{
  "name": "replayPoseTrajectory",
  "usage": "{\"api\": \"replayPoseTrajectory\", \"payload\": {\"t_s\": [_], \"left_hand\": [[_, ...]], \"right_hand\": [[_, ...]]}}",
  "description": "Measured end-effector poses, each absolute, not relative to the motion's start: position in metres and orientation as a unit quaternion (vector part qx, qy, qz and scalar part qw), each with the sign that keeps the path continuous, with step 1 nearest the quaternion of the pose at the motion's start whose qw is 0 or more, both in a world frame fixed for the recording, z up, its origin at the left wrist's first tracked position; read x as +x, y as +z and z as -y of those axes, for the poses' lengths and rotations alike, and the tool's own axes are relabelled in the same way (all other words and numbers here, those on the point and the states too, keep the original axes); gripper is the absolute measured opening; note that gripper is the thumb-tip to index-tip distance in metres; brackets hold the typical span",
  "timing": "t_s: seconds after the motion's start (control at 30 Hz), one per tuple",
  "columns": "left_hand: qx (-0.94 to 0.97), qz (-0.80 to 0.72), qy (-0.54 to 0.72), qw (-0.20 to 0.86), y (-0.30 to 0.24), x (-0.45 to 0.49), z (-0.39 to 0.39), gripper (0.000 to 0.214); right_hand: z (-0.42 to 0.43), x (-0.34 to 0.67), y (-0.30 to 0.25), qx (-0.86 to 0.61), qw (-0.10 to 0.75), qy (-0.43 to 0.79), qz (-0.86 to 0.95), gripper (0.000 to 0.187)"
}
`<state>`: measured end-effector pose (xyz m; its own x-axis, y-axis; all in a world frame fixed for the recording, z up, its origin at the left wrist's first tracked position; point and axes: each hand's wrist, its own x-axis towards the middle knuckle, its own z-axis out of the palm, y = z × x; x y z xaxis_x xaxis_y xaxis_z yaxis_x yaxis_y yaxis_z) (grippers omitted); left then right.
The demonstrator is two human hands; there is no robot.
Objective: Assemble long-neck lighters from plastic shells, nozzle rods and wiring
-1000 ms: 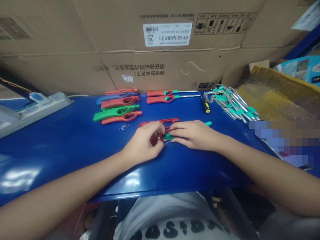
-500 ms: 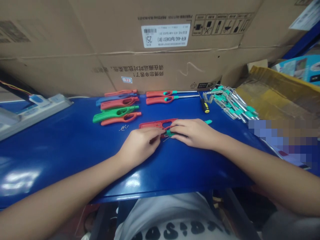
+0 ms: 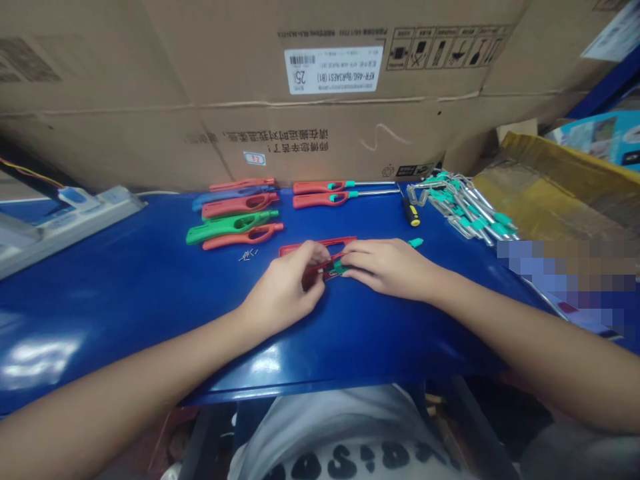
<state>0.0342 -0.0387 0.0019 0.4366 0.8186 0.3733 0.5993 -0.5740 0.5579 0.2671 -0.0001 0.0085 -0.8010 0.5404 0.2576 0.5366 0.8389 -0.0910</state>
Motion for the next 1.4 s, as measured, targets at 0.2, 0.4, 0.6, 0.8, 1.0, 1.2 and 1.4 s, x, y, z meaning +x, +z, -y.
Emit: {"api": "replayPoseTrajectory", "payload": {"t_s": [0.2, 0.4, 0.6, 0.8, 1.0, 1.2, 1.4], "left_hand": [[0.823, -0.444, 0.311, 0.169, 0.002, 0.036, 0.037, 0.029], [0.835, -0.437, 0.289, 0.168, 0.003, 0.034, 0.033, 0.015], [0.827, -0.432, 0.304, 0.191, 0.006, 0.033, 0.032, 0.018], [0.824, -0.431, 0.294, 0.22, 0.005, 0.027, 0.029, 0.023], [0.754, -0.472, 0.305, 0.34, 0.0, 0.026, 0.026, 0.022], [0.736, -0.455, 0.301, 0.4, 0.0, 0.026, 0.024, 0.025], [0.73, -0.423, 0.276, 0.46, 0.003, 0.021, 0.018, 0.026]], "right_hand": [[0.003, 0.262, 0.013, -0.292, 0.129, 0.053, 0.946, 0.01], [0.006, 0.263, 0.017, -0.311, 0.144, 0.11, 0.933, 0.028], [0.001, 0.271, 0.022, -0.326, 0.135, 0.121, 0.928, 0.022], [-0.001, 0.275, 0.022, -0.329, 0.123, 0.124, 0.928, 0.019], [0.002, 0.274, 0.024, -0.315, 0.129, 0.121, 0.932, 0.028], [0.003, 0.274, 0.025, -0.31, 0.114, 0.123, 0.936, 0.024], [0.001, 0.275, 0.025, -0.303, 0.104, 0.111, 0.941, 0.022]]}}
